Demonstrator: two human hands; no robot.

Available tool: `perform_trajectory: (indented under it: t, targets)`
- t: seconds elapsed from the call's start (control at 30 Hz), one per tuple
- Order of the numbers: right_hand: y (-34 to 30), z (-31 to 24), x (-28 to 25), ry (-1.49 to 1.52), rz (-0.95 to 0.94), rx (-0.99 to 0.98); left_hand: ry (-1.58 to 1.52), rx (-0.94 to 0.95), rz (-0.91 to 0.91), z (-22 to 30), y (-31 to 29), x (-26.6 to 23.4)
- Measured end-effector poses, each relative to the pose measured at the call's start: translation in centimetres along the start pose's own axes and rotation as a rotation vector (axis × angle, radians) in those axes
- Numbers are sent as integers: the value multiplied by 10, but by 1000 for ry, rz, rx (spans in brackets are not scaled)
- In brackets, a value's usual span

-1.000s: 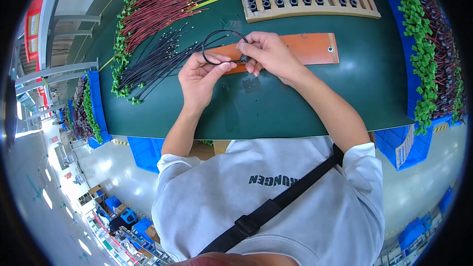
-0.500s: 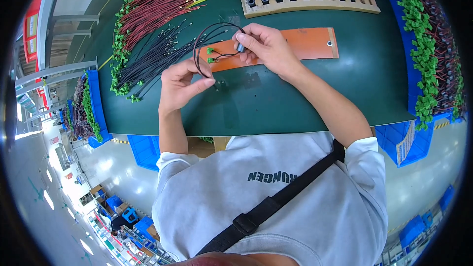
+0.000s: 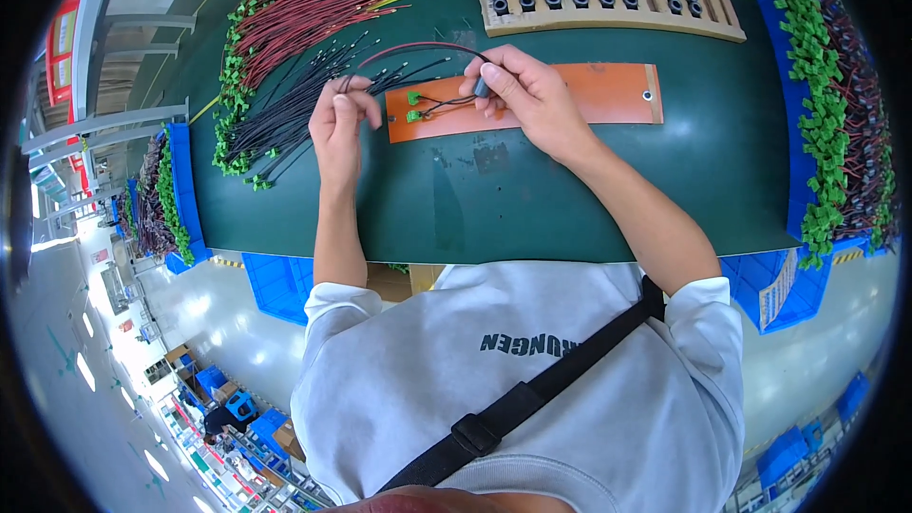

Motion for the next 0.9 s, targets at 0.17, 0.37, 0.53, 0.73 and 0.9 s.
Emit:
perform_trajectory:
  t: [0.17,0.37,0.53,0.73,0.9]
  targets:
    - [-3,3,-3,4,-2,-93,504,363,-179,1,6,9]
    - [-2,0,-3,-39,-25,-43,577,476,-235,2,5,22]
    - [-3,1,-1,-17,-11,-90,455,432,-171,3,6,16]
    - [-2,0,1,-17,-3,-64,535,357,-162,6,3,20]
    - [-2,1,0,8,25,-67,396,387,-71,5,4,9]
Point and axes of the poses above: each hand's wrist, its own y-axis towards the middle knuckle, its own x-axis out of the palm, z = x × y, the point moved 3 cm from there along y, towards the middle knuckle, and after that the axes turned 12 degrees about y, right-handed, at the moved point
